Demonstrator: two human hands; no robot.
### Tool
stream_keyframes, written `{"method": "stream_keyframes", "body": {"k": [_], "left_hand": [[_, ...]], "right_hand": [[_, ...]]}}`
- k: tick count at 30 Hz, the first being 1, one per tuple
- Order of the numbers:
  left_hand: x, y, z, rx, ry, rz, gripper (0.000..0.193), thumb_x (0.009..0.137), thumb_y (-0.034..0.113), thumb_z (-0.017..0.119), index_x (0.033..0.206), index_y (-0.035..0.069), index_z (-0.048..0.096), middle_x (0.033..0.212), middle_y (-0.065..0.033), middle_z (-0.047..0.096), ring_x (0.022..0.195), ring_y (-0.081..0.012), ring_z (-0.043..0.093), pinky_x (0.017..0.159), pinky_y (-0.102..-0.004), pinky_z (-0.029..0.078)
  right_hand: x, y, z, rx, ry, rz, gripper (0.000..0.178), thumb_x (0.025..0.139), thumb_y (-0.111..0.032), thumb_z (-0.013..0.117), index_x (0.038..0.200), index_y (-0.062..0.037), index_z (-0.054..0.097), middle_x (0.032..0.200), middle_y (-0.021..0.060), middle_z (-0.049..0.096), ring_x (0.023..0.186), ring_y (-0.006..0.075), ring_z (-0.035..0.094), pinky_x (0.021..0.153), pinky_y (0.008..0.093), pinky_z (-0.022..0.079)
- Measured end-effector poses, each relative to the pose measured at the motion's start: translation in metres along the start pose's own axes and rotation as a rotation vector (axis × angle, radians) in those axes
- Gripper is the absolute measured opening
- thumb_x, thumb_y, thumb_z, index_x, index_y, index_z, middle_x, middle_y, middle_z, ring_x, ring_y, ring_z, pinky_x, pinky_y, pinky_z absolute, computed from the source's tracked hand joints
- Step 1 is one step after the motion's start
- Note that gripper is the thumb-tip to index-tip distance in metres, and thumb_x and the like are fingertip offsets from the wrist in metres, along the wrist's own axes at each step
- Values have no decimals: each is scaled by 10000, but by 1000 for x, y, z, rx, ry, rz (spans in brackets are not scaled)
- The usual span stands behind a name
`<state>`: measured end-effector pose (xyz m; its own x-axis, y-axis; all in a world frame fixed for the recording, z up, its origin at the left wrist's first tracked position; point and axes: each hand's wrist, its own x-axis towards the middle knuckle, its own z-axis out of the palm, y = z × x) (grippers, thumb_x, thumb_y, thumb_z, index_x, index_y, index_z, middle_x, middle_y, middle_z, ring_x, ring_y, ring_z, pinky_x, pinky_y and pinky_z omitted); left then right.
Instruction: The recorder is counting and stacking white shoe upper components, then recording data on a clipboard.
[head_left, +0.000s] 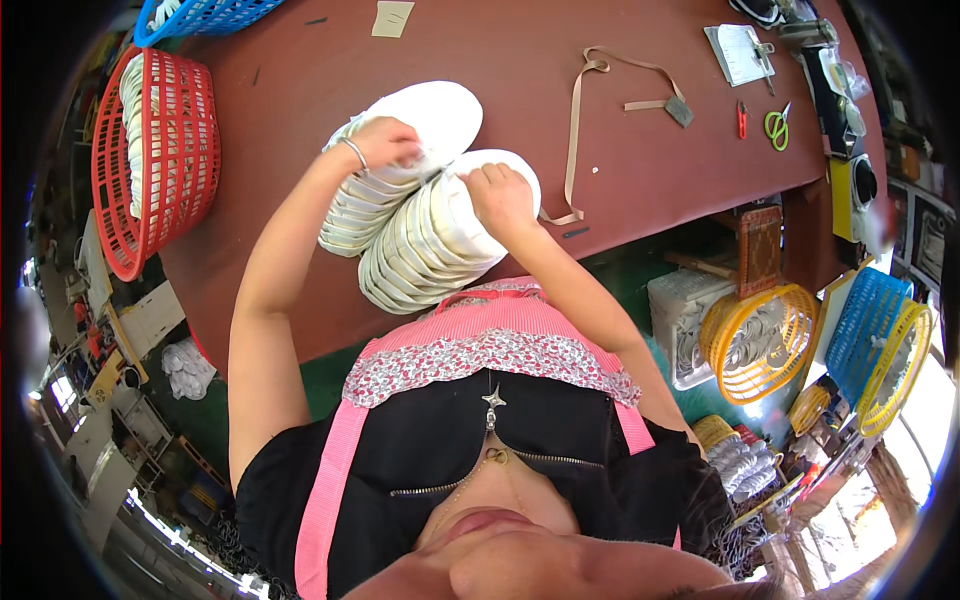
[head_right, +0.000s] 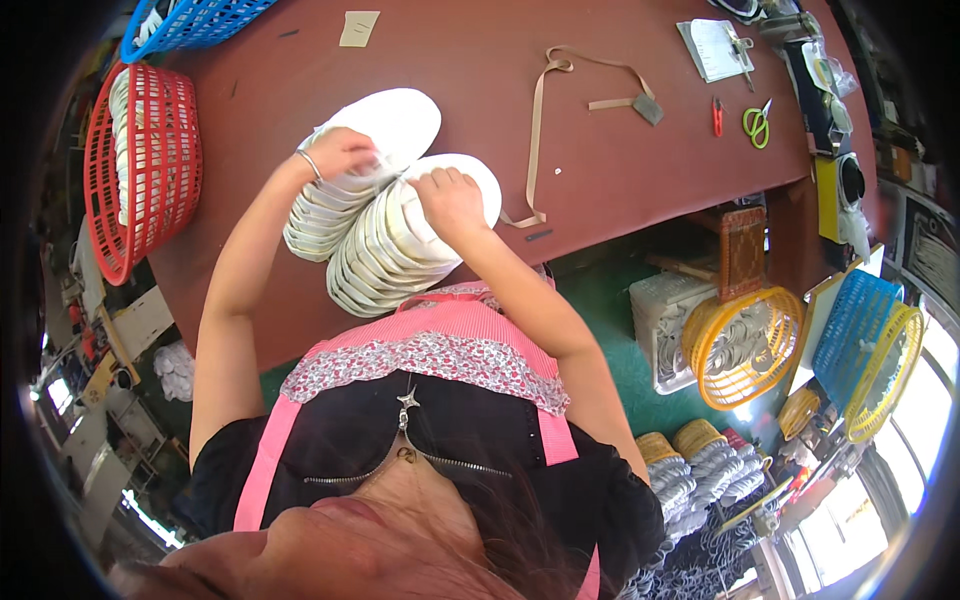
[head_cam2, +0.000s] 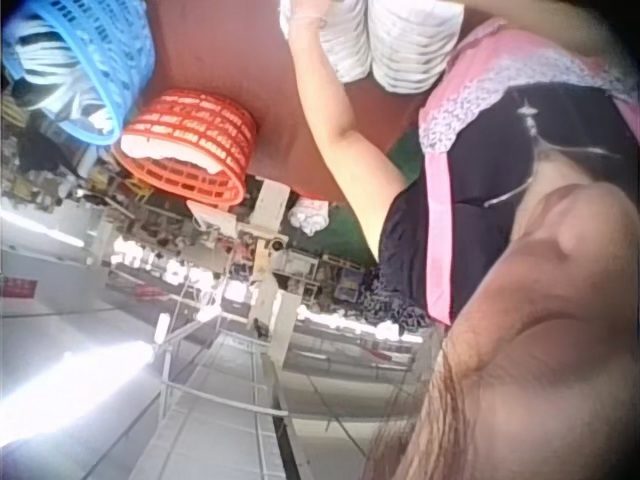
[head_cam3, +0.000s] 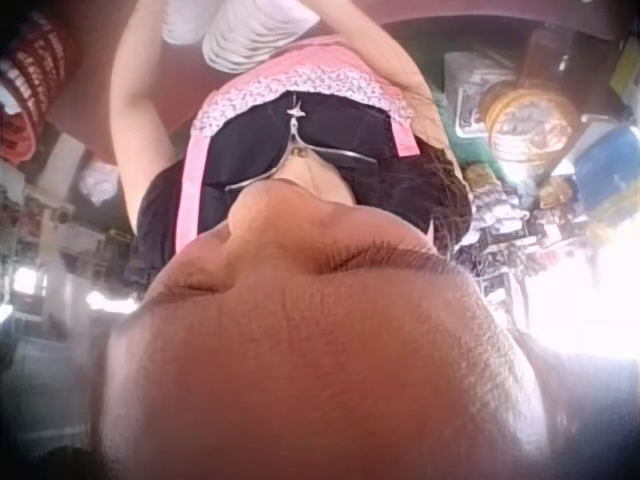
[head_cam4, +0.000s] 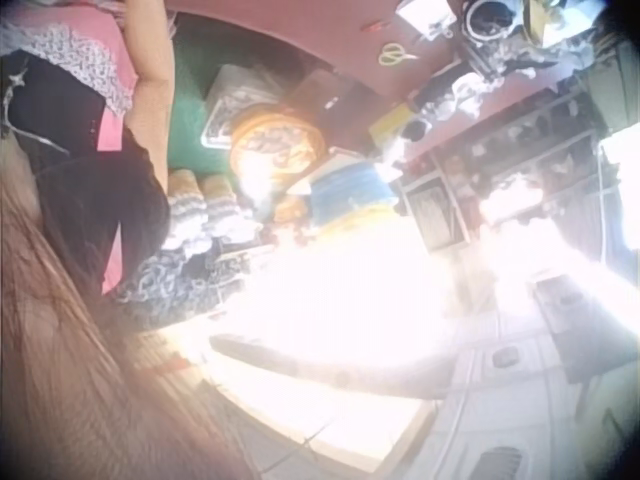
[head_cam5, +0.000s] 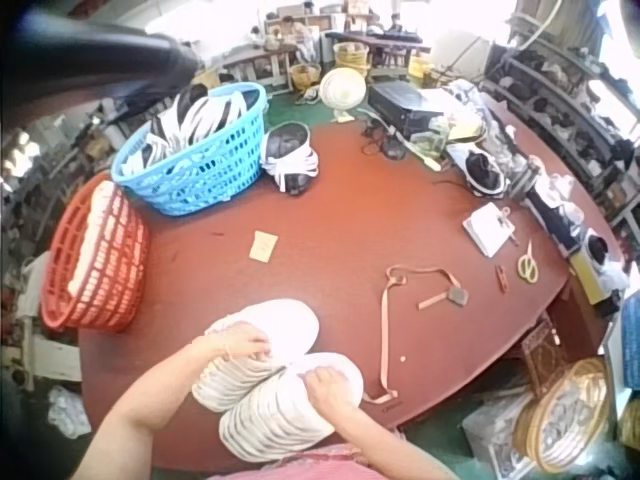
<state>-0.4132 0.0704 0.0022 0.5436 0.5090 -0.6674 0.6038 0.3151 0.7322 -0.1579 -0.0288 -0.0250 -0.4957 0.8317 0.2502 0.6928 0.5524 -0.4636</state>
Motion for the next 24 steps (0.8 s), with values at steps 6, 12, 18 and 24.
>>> {"method": "stream_keyframes", "body": {"k": [6,12,18,24], "left_hand": [[-33,-26,-19,-25,12,126,229,957,172,546,900,18,705,1016,-96,687,929,-191,622,866,-333,470],[-9,-70,-8,-981,31,117,294,982,177,495,699,111,458,675,-1,468,591,-112,458,623,-307,452],[-42,-13,29,-909,584,105,321,987,205,499,692,97,430,664,-17,497,607,-131,487,661,-327,493],[-39,49,63,-337,207,412,275,1014,222,469,820,35,526,1411,-134,544,1067,-161,575,897,-296,435]], "right_hand": [[-49,-5,-31,665,-129,124,305,971,-261,560,777,-34,621,882,90,647,821,226,633,766,389,500],[-40,-10,-7,1471,-300,633,410,1029,-269,468,687,-50,518,739,45,600,699,161,559,779,304,457],[-45,14,-35,1432,-114,956,306,965,-287,606,789,-36,602,699,1,534,605,93,437,547,246,329],[29,-22,4,839,-194,253,244,840,-267,737,1049,-140,744,880,45,683,887,239,536,825,382,456]]}}
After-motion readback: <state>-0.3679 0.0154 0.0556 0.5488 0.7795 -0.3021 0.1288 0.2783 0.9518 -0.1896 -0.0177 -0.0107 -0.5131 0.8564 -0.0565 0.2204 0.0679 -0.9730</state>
